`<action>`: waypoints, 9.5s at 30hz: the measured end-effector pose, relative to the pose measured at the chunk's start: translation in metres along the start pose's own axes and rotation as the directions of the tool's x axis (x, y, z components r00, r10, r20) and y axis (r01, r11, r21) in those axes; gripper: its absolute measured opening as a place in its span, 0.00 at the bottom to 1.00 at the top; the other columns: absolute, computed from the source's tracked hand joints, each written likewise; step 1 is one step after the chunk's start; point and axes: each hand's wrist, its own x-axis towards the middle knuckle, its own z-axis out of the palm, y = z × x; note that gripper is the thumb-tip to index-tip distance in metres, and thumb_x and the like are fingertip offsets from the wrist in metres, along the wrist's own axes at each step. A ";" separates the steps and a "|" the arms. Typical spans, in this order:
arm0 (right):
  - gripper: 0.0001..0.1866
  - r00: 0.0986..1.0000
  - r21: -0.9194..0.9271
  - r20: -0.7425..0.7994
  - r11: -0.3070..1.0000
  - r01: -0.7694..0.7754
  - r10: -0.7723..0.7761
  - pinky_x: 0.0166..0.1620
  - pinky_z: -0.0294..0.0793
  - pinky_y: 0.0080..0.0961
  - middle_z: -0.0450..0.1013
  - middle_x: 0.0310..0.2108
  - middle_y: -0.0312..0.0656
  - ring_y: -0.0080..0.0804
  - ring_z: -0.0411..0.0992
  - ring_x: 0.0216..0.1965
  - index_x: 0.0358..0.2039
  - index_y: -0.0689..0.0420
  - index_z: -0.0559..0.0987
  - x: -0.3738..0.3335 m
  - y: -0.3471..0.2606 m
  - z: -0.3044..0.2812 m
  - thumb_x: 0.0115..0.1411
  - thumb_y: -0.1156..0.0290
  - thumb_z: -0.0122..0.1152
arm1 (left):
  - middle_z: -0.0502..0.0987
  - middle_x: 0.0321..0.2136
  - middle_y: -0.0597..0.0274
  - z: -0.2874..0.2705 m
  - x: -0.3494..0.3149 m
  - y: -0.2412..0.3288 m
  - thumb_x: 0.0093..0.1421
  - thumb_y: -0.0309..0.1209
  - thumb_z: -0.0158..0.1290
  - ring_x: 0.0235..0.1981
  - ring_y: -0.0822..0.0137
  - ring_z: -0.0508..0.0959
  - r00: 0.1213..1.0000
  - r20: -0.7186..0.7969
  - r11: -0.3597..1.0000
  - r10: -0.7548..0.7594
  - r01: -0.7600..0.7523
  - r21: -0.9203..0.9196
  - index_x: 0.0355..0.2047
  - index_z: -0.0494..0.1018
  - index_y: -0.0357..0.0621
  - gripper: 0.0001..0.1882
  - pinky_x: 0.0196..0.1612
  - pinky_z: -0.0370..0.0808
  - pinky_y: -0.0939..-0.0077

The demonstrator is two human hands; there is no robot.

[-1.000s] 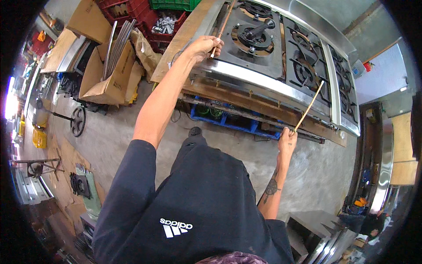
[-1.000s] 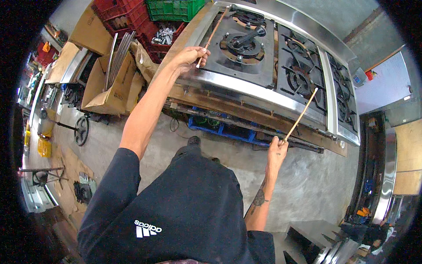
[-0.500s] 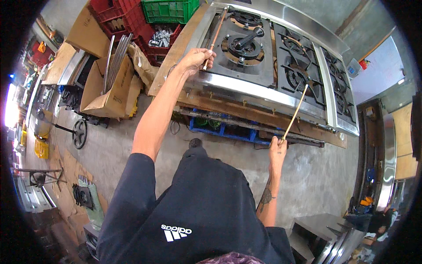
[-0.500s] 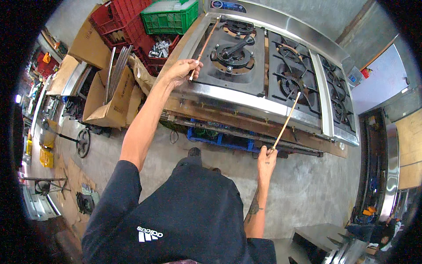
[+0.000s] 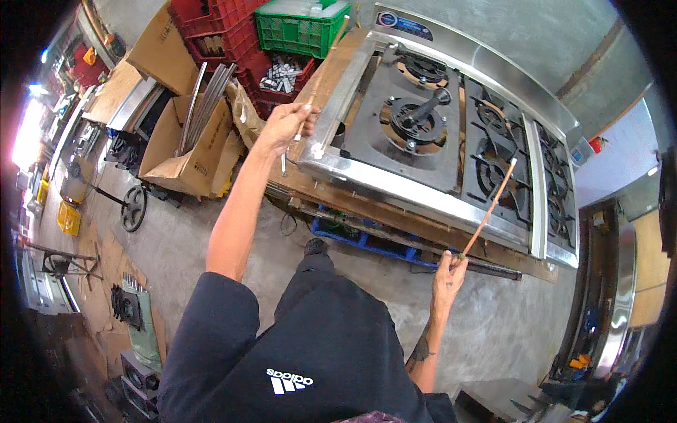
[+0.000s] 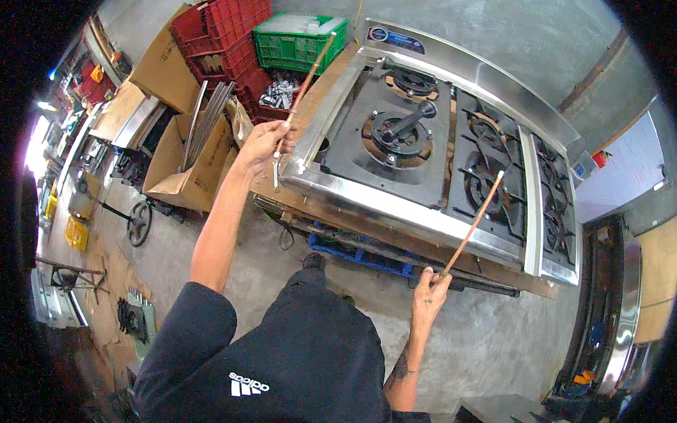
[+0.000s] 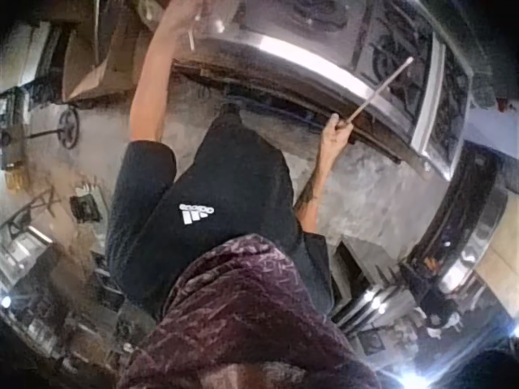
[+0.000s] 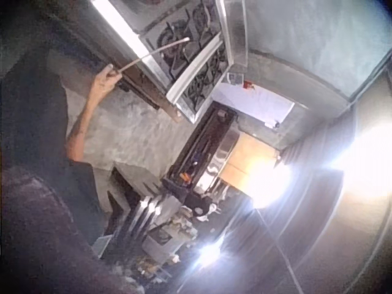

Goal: The person assembles a commercial gas stove top by placing burner grates and caps, then wrapping the gas inlet threads of two burner valves with white sealing tape. The person uses a long copper rod to align or adjust internal components of the burner assembly.

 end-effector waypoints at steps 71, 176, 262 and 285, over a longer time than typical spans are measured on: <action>0.13 0.848 0.808 0.479 0.492 -0.325 -0.227 0.42 0.76 0.32 0.72 0.36 0.39 0.27 0.70 0.33 0.44 0.52 0.70 0.392 -0.134 0.082 0.81 0.56 0.48 | 0.80 0.32 0.27 0.271 0.138 0.027 0.72 0.45 0.57 0.38 0.26 0.81 0.962 0.268 0.405 0.049 -0.265 0.875 0.40 0.69 0.29 0.24 0.41 0.77 0.37; 0.10 0.980 0.975 0.182 0.140 -0.170 -0.075 0.66 0.77 0.48 0.77 0.55 0.51 0.44 0.76 0.60 0.46 0.56 0.75 0.267 -0.113 0.040 0.75 0.62 0.59 | 0.76 0.45 0.48 0.221 0.008 0.070 0.69 0.33 0.61 0.48 0.50 0.77 0.759 0.500 0.514 0.417 -0.650 0.559 0.49 0.76 0.35 0.14 0.53 0.74 0.60; 0.14 0.820 0.772 0.568 0.391 -0.502 -0.071 0.37 0.77 0.20 0.77 0.43 0.33 0.19 0.74 0.39 0.47 0.54 0.80 0.260 -0.106 -0.043 0.70 0.59 0.68 | 0.80 0.43 0.62 0.402 -0.019 0.027 0.65 0.22 0.64 0.46 0.75 0.79 0.958 0.129 0.955 0.256 -0.271 0.119 0.50 0.76 0.35 0.15 0.52 0.77 0.77; 0.11 0.843 0.773 0.534 0.365 -0.519 0.067 0.35 0.74 0.17 0.77 0.38 0.32 0.17 0.72 0.35 0.44 0.54 0.79 0.264 -0.093 -0.040 0.73 0.60 0.66 | 0.81 0.53 0.51 0.451 -0.030 -0.028 0.71 0.25 0.60 0.48 0.69 0.82 0.977 -0.172 0.761 0.124 -0.205 -0.616 0.56 0.74 0.34 0.15 0.57 0.80 0.74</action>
